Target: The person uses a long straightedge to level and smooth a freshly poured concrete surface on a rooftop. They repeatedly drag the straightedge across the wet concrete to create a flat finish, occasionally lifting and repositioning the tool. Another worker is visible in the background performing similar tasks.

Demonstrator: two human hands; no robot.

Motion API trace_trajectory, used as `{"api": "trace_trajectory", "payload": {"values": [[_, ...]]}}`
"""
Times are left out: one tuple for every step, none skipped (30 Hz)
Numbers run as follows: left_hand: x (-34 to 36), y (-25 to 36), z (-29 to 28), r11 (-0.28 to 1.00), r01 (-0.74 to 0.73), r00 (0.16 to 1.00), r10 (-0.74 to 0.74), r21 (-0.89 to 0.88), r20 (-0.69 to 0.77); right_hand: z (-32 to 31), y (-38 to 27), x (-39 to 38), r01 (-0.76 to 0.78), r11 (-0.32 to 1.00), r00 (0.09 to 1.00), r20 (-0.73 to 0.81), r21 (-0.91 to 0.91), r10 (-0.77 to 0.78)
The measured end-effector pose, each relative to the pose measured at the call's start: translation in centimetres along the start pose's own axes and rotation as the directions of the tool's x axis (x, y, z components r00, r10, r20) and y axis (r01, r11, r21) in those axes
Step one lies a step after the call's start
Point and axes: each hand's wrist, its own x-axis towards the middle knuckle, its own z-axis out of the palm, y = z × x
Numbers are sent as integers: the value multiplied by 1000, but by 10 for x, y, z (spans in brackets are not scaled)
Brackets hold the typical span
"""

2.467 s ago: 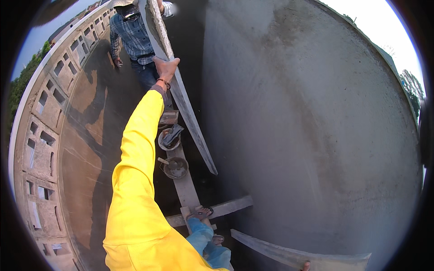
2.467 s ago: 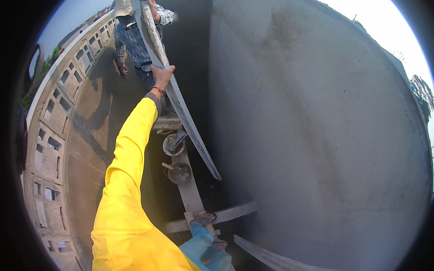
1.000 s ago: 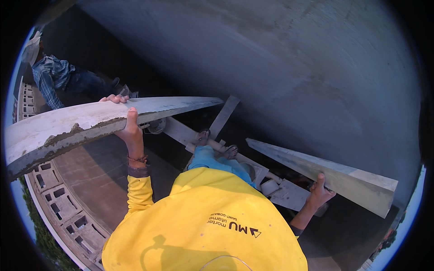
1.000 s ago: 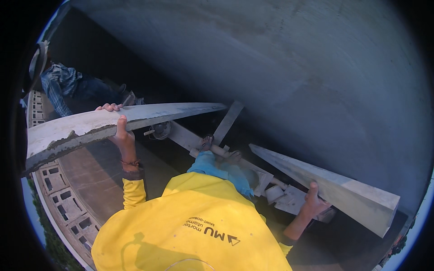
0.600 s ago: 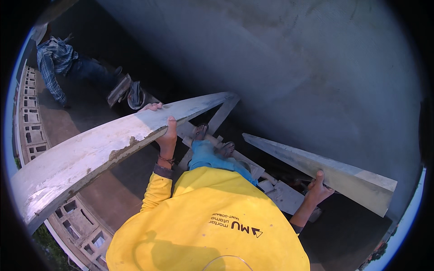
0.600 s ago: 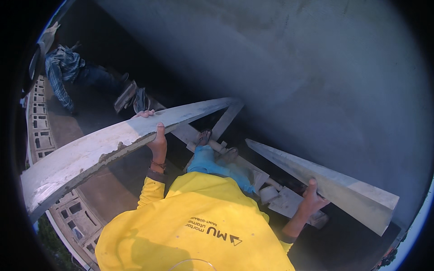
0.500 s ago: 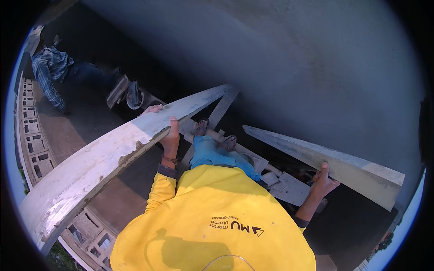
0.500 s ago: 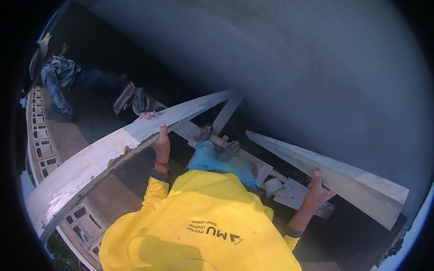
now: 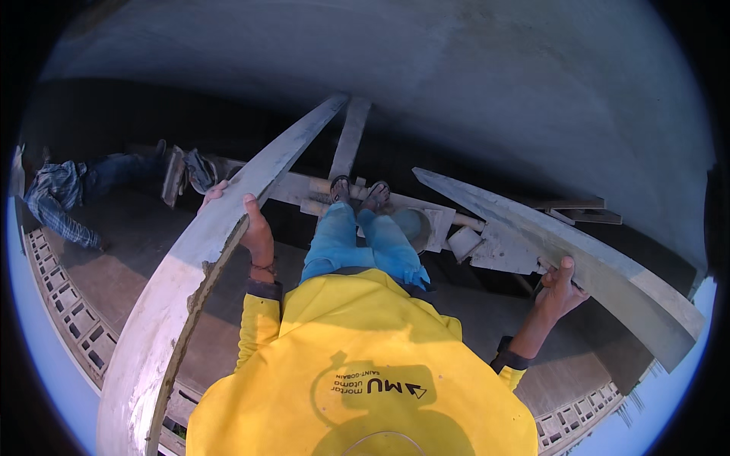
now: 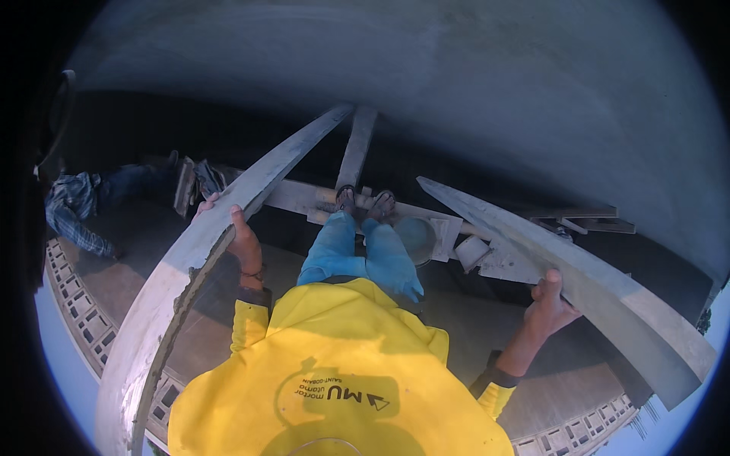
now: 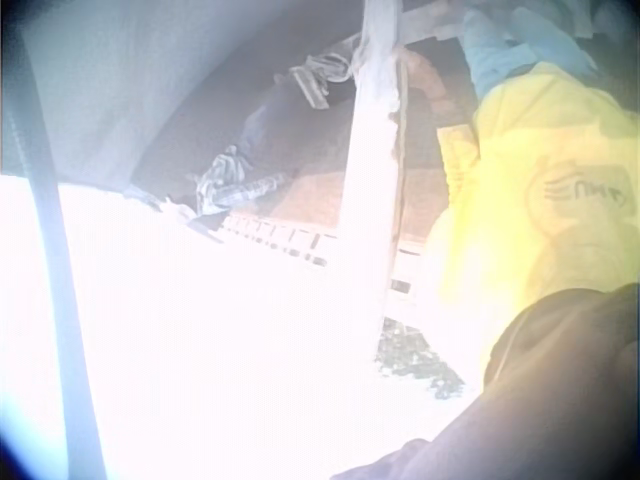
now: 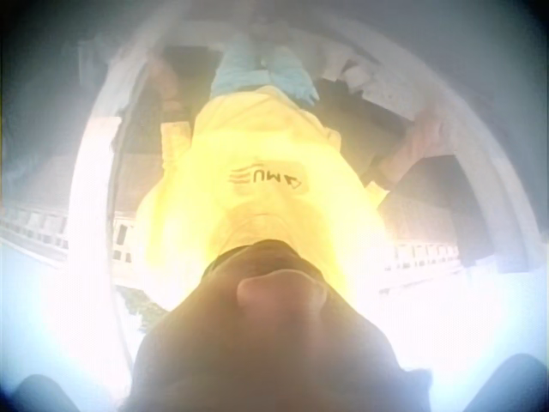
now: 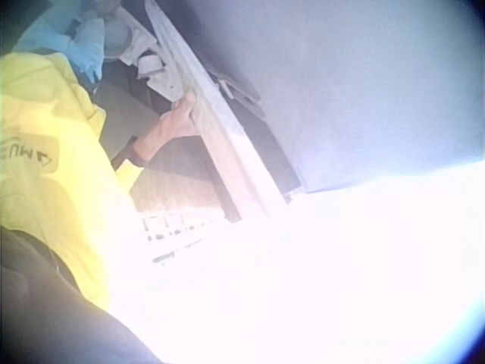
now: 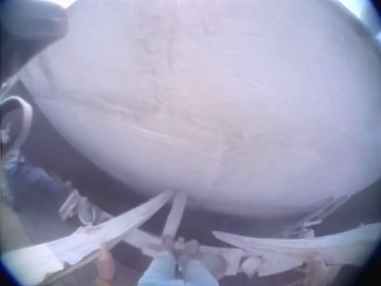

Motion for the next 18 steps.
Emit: {"api": "trace_trajectory", "payload": {"values": [[1,2,3,1000,14,1000,-14,1,-1,1,-2,-3,1,1000,999,-42,-6,-1],[-1,5,7,1000,28,1000,-28,3,-3,-4,-2,-4,-1,1000,999,-49,-16,0],[-2,6,7,999,50,999,-50,6,-7,-7,-1,-5,-1,999,999,-50,-34,-1],[-2,5,8,998,49,999,-50,37,11,-10,3,-3,1,999,999,-52,-47,-4],[-2,5,9,998,53,999,-53,26,2,-10,6,-2,9,998,999,-47,-62,-12],[-4,6,11,998,58,998,-58,11,-6,-12,9,0,18,997,999,-44,-80,-22],[-5,7,14,998,63,998,-63,-3,-14,-11,11,2,27,995,999,-40,-99,-32],[-4,9,16,998,61,998,-62,-24,-22,-7,12,5,28,995,999,-38,-95,-32],[-4,9,17,998,63,998,-64,-31,-19,-5,13,7,24,995,999,-41,-95,-28],[-4,8,17,997,65,998,-66,-37,-16,-2,14,8,19,995,999,-45,-95,-23],[-4,8,17,997,68,998,-68,-44,-12,-1,18,11,18,995,999,-31,-102,-22],[-4,4,18,997,68,998,-69,-25,-3,0,24,15,16,993,1000,-20,-114,-19],[-4,1,20,998,69,998,-69,-7,6,2,28,18,14,992,1000,-9,-126,-16],[-4,-3,22,998,69,998,-69,11,14,5,31,18,8,989,1000,-6,-146,-9],[-4,-6,21,996,75,997,-75,-39,-6,10,25,16,8,986,1000,6,-165,-7],[-5,-8,22,993,79,996,-82,-88,-29,16,20,13,10,983,1000,20,-182,-6],[-7,-8,23,987,118,991,-124,-113,-43,22,15,11,13,986,1000,6,-166,-12],[-10,-7,23,976,162,984,-171,-143,-51,27,10,5,15,988,1000,-4,-156,-16]]}}
